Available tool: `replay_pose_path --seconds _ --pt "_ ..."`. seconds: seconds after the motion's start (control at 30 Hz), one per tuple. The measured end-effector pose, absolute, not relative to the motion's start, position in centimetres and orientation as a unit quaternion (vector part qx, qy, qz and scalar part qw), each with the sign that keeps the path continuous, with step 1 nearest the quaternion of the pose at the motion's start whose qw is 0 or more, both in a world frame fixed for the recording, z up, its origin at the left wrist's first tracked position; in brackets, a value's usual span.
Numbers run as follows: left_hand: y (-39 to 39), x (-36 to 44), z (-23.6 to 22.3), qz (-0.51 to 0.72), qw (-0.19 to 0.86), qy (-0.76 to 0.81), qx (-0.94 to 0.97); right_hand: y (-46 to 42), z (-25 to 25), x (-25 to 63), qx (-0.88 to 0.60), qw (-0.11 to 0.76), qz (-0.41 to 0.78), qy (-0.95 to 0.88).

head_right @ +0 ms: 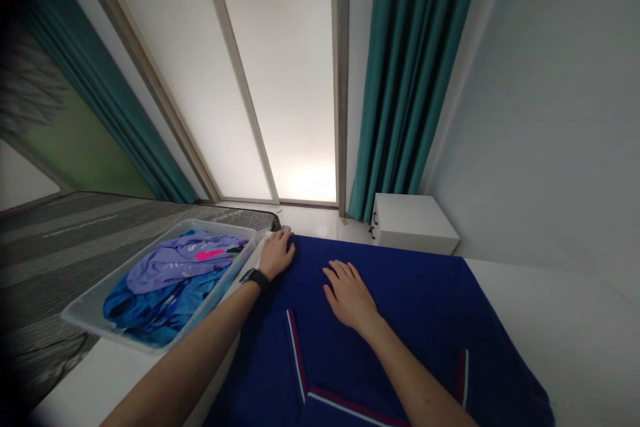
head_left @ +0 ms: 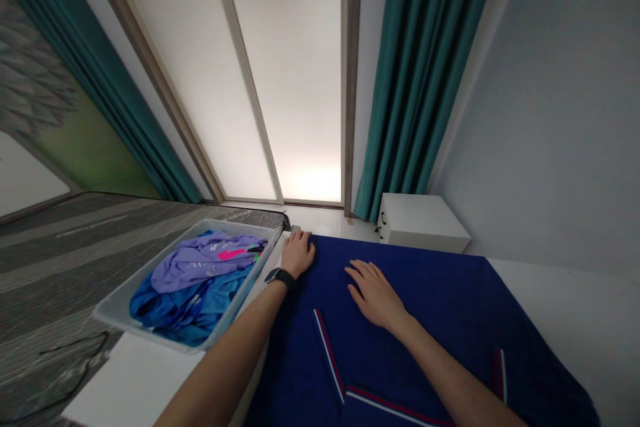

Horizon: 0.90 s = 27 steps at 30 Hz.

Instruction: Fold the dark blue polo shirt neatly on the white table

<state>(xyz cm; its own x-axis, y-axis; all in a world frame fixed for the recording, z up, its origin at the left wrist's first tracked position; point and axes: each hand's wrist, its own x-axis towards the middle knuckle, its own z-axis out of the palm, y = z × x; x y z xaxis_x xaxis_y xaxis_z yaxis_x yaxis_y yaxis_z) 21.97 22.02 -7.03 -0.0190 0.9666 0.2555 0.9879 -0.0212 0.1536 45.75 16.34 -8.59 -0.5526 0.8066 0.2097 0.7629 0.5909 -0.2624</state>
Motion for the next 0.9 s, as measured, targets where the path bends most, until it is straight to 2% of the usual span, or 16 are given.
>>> replay_pose_path --seconds 0.23,0.47,0.67,0.9 --pt "25.4 20.2 -6.9 -0.116 -0.025 -0.718 -0.686 16.4 -8.4 45.8 -0.445 0.167 0.081 -0.876" --pt "30.1 18.2 -5.5 -0.107 -0.199 -0.709 -0.668 16.5 -8.7 45.8 -0.441 0.192 0.08 -0.873" --pt "31.5 18.2 -5.4 -0.21 -0.311 -0.69 -0.619 16.6 -8.9 45.8 -0.438 0.215 0.082 -0.869" --pt "28.5 20.5 -4.5 -0.399 -0.322 -0.649 -0.563 16.5 -8.6 45.9 -0.434 0.211 0.091 -0.871"
